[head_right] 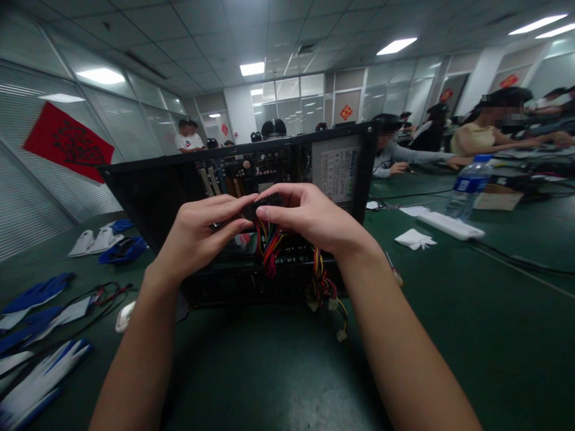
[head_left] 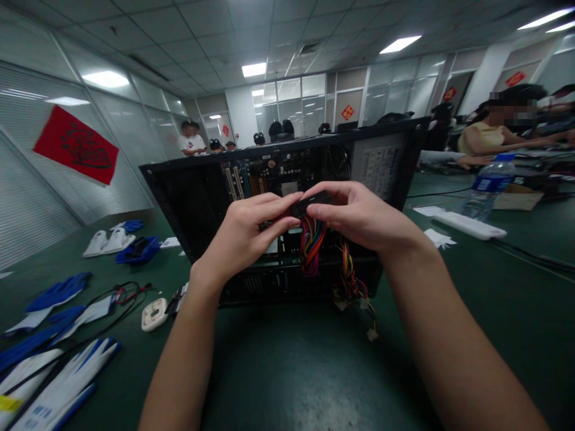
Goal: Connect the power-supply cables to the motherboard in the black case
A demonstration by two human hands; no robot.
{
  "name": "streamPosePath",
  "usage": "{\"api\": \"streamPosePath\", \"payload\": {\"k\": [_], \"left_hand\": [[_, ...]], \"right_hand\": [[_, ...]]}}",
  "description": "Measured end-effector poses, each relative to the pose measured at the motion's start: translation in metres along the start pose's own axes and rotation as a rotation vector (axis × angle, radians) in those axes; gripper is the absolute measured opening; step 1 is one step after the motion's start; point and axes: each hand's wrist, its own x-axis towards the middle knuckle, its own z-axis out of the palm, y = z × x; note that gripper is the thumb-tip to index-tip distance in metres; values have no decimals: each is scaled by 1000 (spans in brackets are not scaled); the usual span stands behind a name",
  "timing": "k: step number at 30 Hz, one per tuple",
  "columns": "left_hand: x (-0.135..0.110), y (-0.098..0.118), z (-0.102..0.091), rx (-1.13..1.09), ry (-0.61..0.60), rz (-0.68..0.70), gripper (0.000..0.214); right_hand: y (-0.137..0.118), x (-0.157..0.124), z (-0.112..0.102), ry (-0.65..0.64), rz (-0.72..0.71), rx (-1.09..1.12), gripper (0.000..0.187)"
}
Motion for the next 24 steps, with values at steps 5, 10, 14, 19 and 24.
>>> {"api": "streamPosePath", "payload": {"k": [5, 10, 14, 19, 24], "left_hand": [[0, 0, 3, 16, 36, -5, 41], [1, 0, 6, 30, 38, 3, 41], [2, 1, 6, 10, 50, 1, 42], [3, 4, 4, -48, 53, 8, 44], [2, 6, 3, -85, 36, 24, 49]], "right_hand": [[1, -1, -3, 14, 1, -39, 41], [-2, -2, -5, 8, -15, -75, 39], [-5, -3, -5, -10, -18, -93, 38], [-3, -5, -4, -74, -12, -74, 41], [-5, -5, -2, -93, -21, -144, 48]]}}
